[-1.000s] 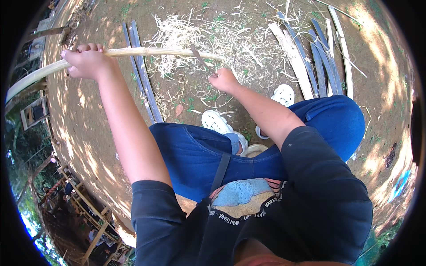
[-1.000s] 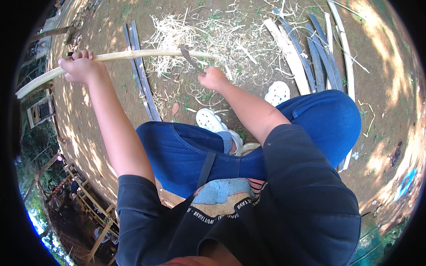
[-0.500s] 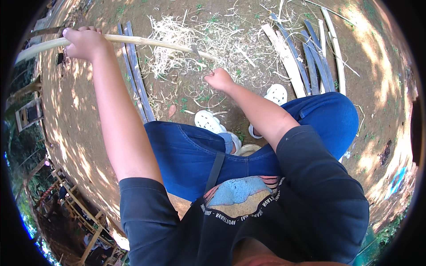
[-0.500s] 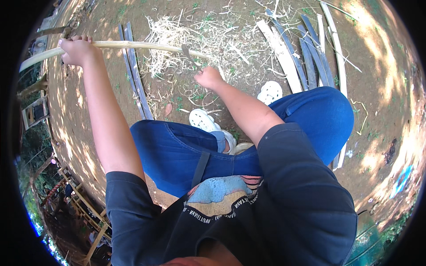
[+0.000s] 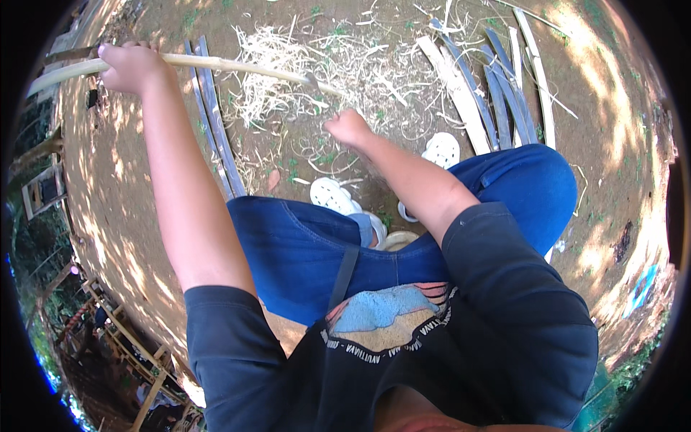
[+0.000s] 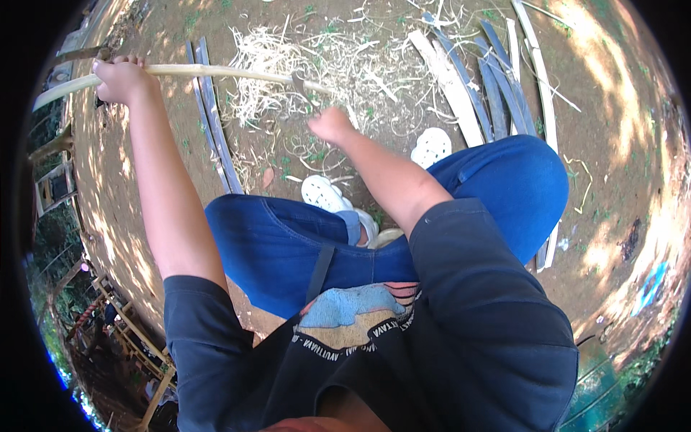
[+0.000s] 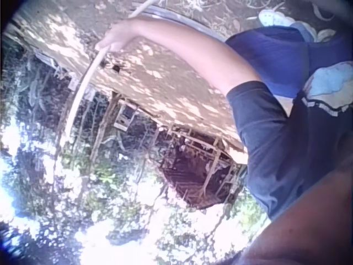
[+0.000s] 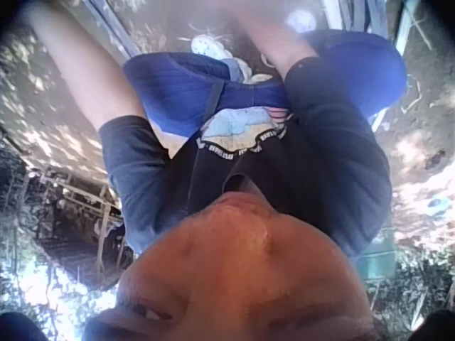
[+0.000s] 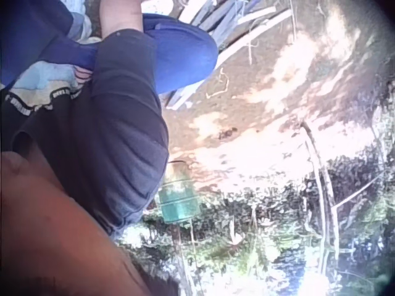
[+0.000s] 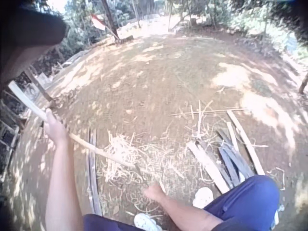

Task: The person shaves a strip of bamboo using a curved sickle-like blade, pulling the blade toward them along the length of the wood.

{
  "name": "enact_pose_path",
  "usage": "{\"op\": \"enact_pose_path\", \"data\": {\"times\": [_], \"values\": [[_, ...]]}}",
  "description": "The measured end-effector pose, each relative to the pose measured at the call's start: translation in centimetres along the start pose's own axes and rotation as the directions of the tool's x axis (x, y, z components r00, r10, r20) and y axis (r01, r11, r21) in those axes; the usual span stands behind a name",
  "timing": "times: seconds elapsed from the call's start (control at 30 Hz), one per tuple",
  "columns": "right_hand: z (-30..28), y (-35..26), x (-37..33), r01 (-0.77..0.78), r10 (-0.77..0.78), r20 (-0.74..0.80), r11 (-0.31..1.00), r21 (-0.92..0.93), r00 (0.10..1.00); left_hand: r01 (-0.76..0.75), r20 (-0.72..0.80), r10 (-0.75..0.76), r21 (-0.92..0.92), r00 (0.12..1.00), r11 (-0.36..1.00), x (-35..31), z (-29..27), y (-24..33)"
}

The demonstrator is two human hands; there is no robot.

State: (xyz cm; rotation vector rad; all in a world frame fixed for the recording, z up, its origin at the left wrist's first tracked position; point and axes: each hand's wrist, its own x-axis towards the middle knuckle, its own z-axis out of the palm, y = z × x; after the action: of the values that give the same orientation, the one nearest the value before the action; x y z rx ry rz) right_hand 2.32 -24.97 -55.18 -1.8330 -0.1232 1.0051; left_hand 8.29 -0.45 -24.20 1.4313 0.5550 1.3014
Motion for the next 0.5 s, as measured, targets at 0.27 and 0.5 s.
{"op": "enact_pose_path", "data": {"times": [0.27, 0.5], "values": [[0.5, -1.4, -2.1, -0.041, 0.030, 0.034, 0.918, 0.394, 0.999, 0.024, -0.054, -0.024, 0.002, 0.998, 1.000, -0.3, 0.2, 0.4], [-1.5, -2.7, -3.0, -0.244, 0.187, 0.192, 0.907, 0.342, 0.963, 0.000, -0.063, 0.001, 0.014, 0.998, 1.000, 0.6, -0.3, -0.6]]}}
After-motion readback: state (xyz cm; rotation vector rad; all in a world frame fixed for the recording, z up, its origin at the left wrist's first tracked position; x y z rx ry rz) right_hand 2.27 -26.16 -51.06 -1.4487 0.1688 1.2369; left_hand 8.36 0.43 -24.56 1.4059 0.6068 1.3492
